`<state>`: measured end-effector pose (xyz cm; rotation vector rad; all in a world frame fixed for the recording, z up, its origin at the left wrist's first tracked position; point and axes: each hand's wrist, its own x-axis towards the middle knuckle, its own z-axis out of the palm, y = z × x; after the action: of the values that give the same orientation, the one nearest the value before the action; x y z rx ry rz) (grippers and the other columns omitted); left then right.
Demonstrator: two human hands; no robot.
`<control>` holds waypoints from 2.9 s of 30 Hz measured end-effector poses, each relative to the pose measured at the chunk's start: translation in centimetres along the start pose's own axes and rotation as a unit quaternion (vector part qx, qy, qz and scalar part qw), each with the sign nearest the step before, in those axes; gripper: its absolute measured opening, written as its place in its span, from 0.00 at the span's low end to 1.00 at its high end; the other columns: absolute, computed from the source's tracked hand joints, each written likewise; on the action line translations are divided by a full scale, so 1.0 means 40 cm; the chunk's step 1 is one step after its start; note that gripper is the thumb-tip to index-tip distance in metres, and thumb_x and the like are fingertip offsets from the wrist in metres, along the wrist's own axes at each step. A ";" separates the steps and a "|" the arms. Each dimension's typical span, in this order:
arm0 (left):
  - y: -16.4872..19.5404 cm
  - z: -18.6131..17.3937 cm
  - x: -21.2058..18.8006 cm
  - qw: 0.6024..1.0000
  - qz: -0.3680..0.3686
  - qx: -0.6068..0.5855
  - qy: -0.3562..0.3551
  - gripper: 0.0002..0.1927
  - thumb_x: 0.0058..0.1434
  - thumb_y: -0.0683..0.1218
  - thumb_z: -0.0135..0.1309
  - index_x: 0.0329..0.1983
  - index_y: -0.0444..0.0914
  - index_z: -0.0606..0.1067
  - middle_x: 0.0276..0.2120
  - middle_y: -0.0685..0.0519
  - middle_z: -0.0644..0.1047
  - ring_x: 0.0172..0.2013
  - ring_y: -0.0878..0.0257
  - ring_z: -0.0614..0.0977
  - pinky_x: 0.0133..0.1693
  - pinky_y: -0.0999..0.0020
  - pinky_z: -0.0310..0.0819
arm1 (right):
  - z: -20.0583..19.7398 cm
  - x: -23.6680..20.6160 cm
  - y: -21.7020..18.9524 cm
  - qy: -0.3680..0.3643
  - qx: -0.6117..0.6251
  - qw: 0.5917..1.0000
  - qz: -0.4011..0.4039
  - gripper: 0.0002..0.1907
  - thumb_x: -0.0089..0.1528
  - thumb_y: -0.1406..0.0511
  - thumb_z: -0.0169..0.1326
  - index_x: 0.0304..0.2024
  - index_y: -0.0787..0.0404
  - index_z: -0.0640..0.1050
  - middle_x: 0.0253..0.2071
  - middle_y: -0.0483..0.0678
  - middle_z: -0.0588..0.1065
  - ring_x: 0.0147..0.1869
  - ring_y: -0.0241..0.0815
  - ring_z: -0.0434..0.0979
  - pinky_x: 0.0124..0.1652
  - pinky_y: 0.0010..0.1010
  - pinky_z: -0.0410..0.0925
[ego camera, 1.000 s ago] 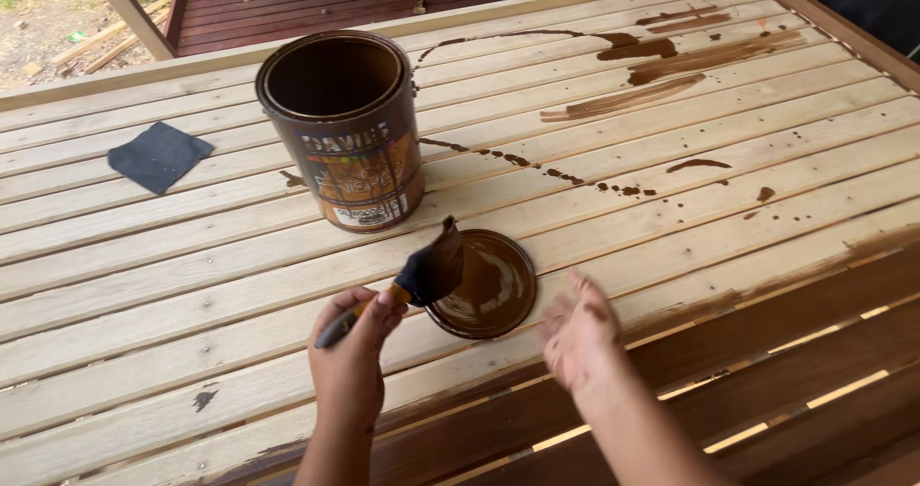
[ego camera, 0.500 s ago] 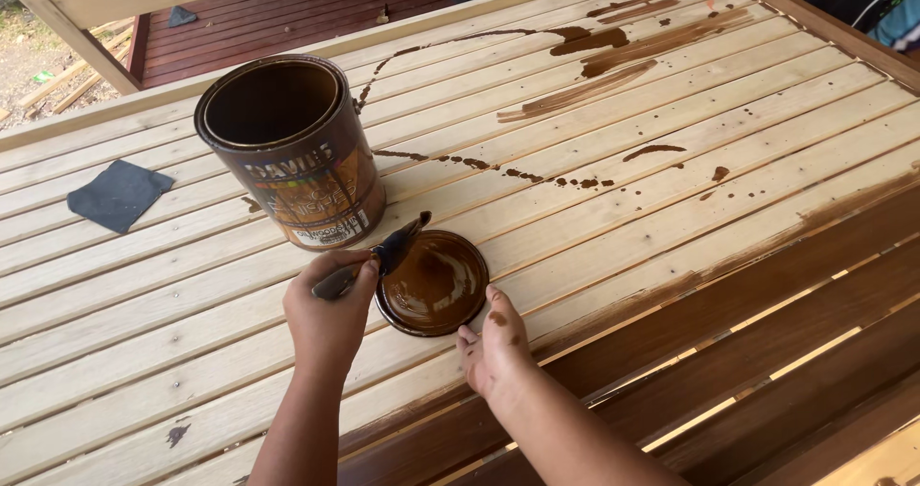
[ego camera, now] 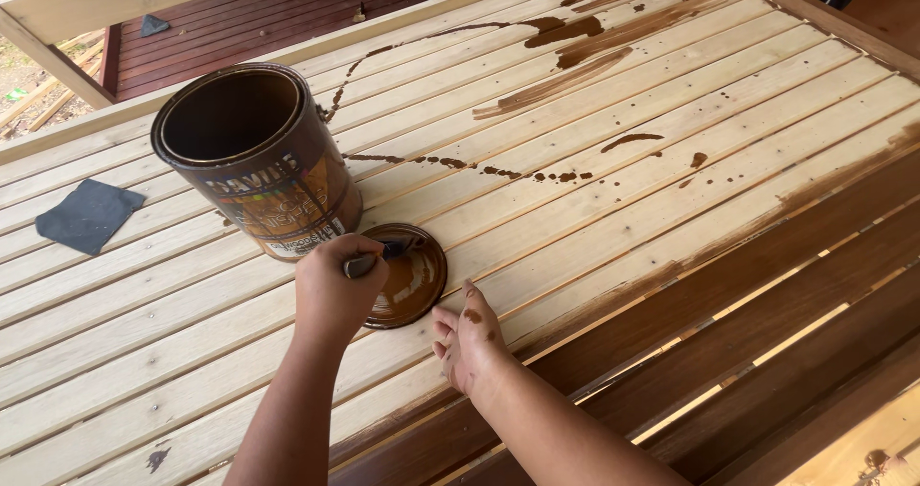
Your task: The person applies brown wood stain to the slatted surface of a wooden furniture frame using a wide brush, dipping the brush into an open stain can and brushing along the slats to coat the raw wood. They reload the brush from the can repeatedly and continue coating adjacent slats across the panel.
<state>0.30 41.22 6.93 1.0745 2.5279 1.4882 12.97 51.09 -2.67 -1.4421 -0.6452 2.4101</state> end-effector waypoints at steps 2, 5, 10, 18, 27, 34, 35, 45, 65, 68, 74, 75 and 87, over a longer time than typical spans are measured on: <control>0.003 0.007 0.018 0.999 -0.004 0.035 -0.030 0.10 0.50 0.42 0.63 0.36 0.38 0.84 0.31 0.46 0.84 0.33 0.57 0.87 0.39 0.65 0.79 | -0.019 -0.006 -0.007 0.000 0.019 1.000 -0.002 0.35 0.66 0.43 0.43 0.72 0.46 0.62 0.52 0.48 0.73 0.53 0.42 0.65 0.54 0.37 0.61; 0.013 0.022 0.047 0.991 -0.026 0.093 -0.088 0.09 0.49 0.43 0.65 0.35 0.39 0.84 0.31 0.46 0.84 0.32 0.55 0.86 0.38 0.64 0.79 | -0.055 -0.040 -0.026 -0.026 0.046 0.998 -0.017 0.31 0.66 0.45 0.43 0.69 0.45 0.63 0.51 0.48 0.73 0.52 0.41 0.67 0.54 0.36 0.62; 0.017 0.028 0.087 0.967 -0.143 0.116 -0.176 0.09 0.53 0.46 0.64 0.37 0.41 0.85 0.28 0.44 0.85 0.28 0.55 0.87 0.36 0.65 0.82 | -0.123 -0.150 -0.081 -0.124 0.104 0.987 -0.016 0.31 0.67 0.46 0.41 0.58 0.62 0.72 0.50 0.52 0.75 0.51 0.43 0.72 0.51 0.34 0.66; -0.062 0.001 0.027 0.993 -0.104 0.003 -0.058 0.15 0.61 0.51 0.63 0.48 0.40 0.84 0.32 0.46 0.84 0.28 0.62 0.84 0.36 0.65 0.77 | -0.244 -0.295 -0.125 -0.143 0.129 0.981 -0.029 0.25 0.67 0.47 0.44 0.51 0.60 0.75 0.46 0.50 0.77 0.49 0.43 0.76 0.47 0.32 0.69; -0.022 -0.005 -0.206 0.622 -0.239 -0.711 0.225 0.26 0.69 0.55 0.45 0.60 0.31 0.69 0.37 0.46 0.81 0.39 0.58 0.85 0.42 0.69 0.85 | -0.377 -0.464 -0.102 -0.121 0.107 0.984 -0.076 0.23 0.66 0.48 0.47 0.52 0.55 0.76 0.46 0.45 0.78 0.49 0.38 0.77 0.48 0.30 0.69; -0.009 0.084 -0.342 0.484 -0.221 -0.842 0.094 0.12 0.78 0.50 0.55 0.50 0.36 0.71 0.36 0.50 0.77 0.36 0.65 0.79 0.37 0.75 0.79 | -0.463 -0.583 -0.056 -0.102 0.127 0.981 -0.107 0.24 0.66 0.47 0.47 0.54 0.55 0.76 0.46 0.46 0.77 0.49 0.39 0.75 0.48 0.29 0.68; 0.001 0.099 -0.355 0.476 -0.241 -0.842 0.076 0.10 0.78 0.48 0.55 0.50 0.36 0.73 0.37 0.51 0.78 0.35 0.66 0.79 0.35 0.76 0.77 | -0.478 -0.594 -0.049 -0.090 0.128 0.982 -0.105 0.24 0.66 0.48 0.46 0.54 0.55 0.76 0.46 0.46 0.77 0.49 0.39 0.75 0.48 0.29 0.68; 0.225 0.281 -0.450 0.630 -0.229 -0.742 0.025 0.29 0.75 0.60 0.46 0.66 0.35 0.70 0.41 0.49 0.79 0.37 0.61 0.80 0.40 0.68 0.80 | -0.691 -0.614 -0.173 -0.078 0.127 0.981 -0.126 0.22 0.67 0.50 0.44 0.54 0.55 0.75 0.47 0.47 0.76 0.50 0.39 0.75 0.50 0.29 0.68; 0.271 0.672 -0.298 0.566 -0.188 -0.736 -0.320 0.36 0.72 0.70 0.51 0.63 0.35 0.67 0.29 0.53 0.70 0.27 0.64 0.67 0.30 0.65 0.69 | -0.988 -0.450 -0.600 -0.071 0.019 0.991 -0.110 0.16 0.69 0.54 0.47 0.50 0.54 0.79 0.43 0.42 0.78 0.47 0.34 0.76 0.48 0.27 0.69; 0.292 0.679 -0.243 0.391 -0.257 -0.753 -0.462 0.37 0.70 0.70 0.52 0.66 0.39 0.66 0.36 0.50 0.70 0.31 0.64 0.69 0.34 0.67 0.70 | -0.988 -0.441 -0.610 -0.052 0.030 0.990 -0.128 0.16 0.68 0.55 0.47 0.51 0.54 0.78 0.44 0.42 0.79 0.47 0.35 0.76 0.49 0.27 0.69; 0.423 0.780 -0.260 0.780 -0.203 -0.591 0.001 0.17 0.75 0.52 0.49 0.59 0.36 0.70 0.52 0.49 0.74 0.42 0.62 0.79 0.46 0.66 0.77 | -1.023 -0.446 -0.658 -0.038 0.035 0.986 -0.158 0.17 0.68 0.56 0.48 0.51 0.58 0.77 0.45 0.45 0.78 0.48 0.37 0.75 0.49 0.31 0.69; 0.445 0.791 -0.252 0.792 -0.208 -0.574 0.002 0.16 0.74 0.51 0.48 0.58 0.37 0.70 0.50 0.49 0.75 0.40 0.61 0.78 0.45 0.65 0.77 | -1.033 -0.446 -0.674 -0.034 0.040 0.986 -0.160 0.17 0.67 0.56 0.47 0.51 0.58 0.77 0.46 0.46 0.79 0.48 0.38 0.76 0.49 0.31 0.69; 0.522 1.021 -0.156 0.868 -0.272 -0.415 -0.007 0.13 0.69 0.46 0.48 0.51 0.35 0.76 0.44 0.46 0.77 0.33 0.57 0.78 0.38 0.65 0.74 | -1.217 -0.309 -0.909 -0.074 0.003 0.991 -0.114 0.20 0.66 0.55 0.47 0.56 0.55 0.76 0.50 0.43 0.77 0.51 0.37 0.75 0.51 0.29 0.67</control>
<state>30.46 75.40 -1.11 0.2099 1.6000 1.9914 61.50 88.94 4.96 -1.1253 -0.7898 2.3508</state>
